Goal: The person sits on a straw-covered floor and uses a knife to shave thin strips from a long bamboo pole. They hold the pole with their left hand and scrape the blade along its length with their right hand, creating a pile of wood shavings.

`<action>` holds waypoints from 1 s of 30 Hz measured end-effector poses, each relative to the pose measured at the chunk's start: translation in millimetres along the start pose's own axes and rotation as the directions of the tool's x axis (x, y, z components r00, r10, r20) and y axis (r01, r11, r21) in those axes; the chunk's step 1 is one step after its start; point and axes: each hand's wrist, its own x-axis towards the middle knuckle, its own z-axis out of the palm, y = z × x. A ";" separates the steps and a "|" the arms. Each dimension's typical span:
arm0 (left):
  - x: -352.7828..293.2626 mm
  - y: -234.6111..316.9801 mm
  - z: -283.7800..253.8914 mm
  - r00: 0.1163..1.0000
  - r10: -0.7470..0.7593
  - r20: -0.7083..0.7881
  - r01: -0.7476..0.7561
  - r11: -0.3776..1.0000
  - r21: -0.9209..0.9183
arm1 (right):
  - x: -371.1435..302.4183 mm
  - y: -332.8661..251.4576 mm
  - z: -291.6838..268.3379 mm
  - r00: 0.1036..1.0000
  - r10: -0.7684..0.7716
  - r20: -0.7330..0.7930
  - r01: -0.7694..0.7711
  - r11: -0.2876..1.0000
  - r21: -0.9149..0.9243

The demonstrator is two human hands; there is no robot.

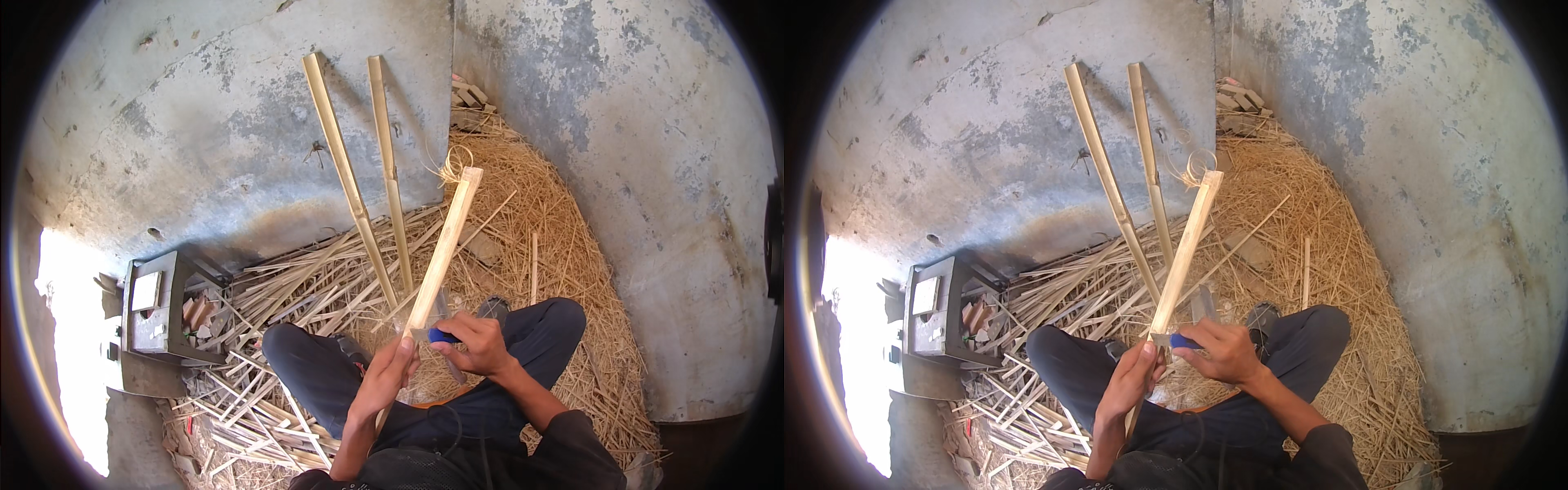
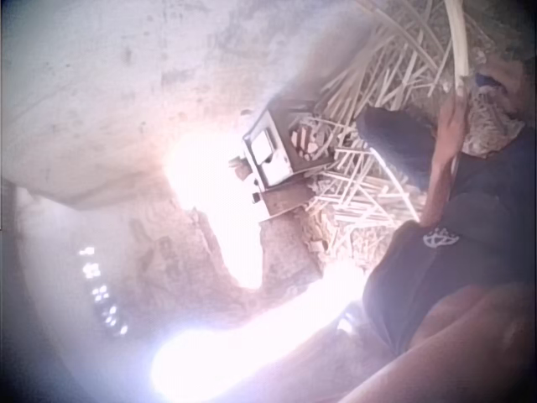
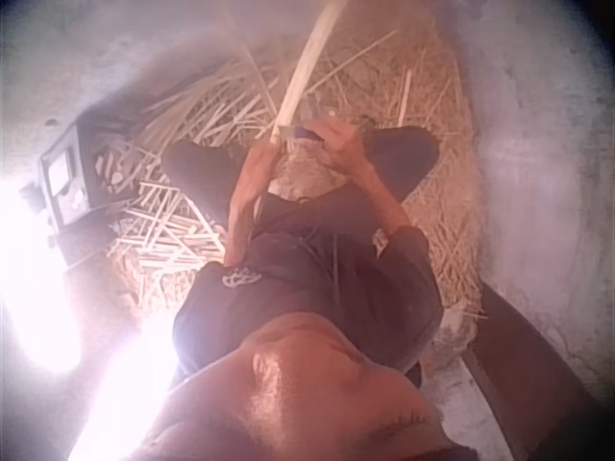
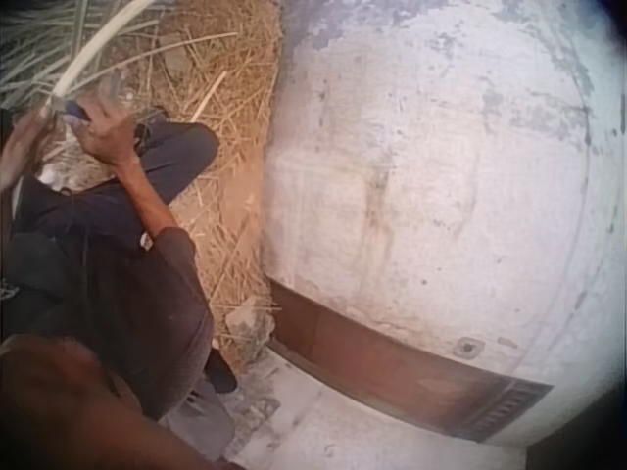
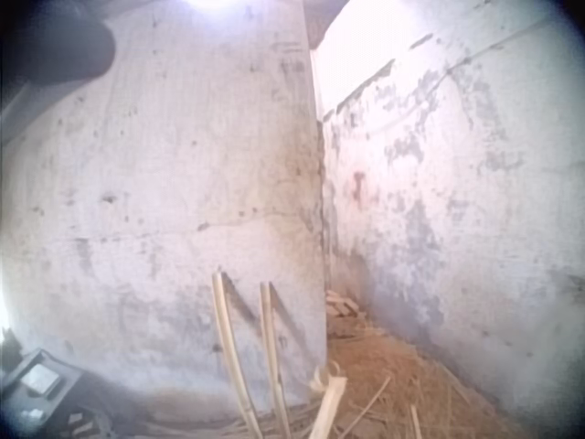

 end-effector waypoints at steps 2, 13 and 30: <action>-0.6 -1.8 0.5 1.000 0.006 -0.007 -0.006 1.000 -0.003 | 0.3 -1.7 1.6 1.000 0.011 -0.011 -0.011 1.000 0.012; 1.2 -10.6 1.5 0.977 0.209 -0.030 -0.175 0.882 0.438 | 10.1 -12.4 -4.8 1.000 0.023 0.012 -0.023 0.999 -0.042; -1.7 -1.1 10.5 0.973 0.142 -0.183 -0.028 0.856 0.516 | 17.1 -12.2 -10.2 0.998 -0.040 0.045 0.048 0.980 -0.193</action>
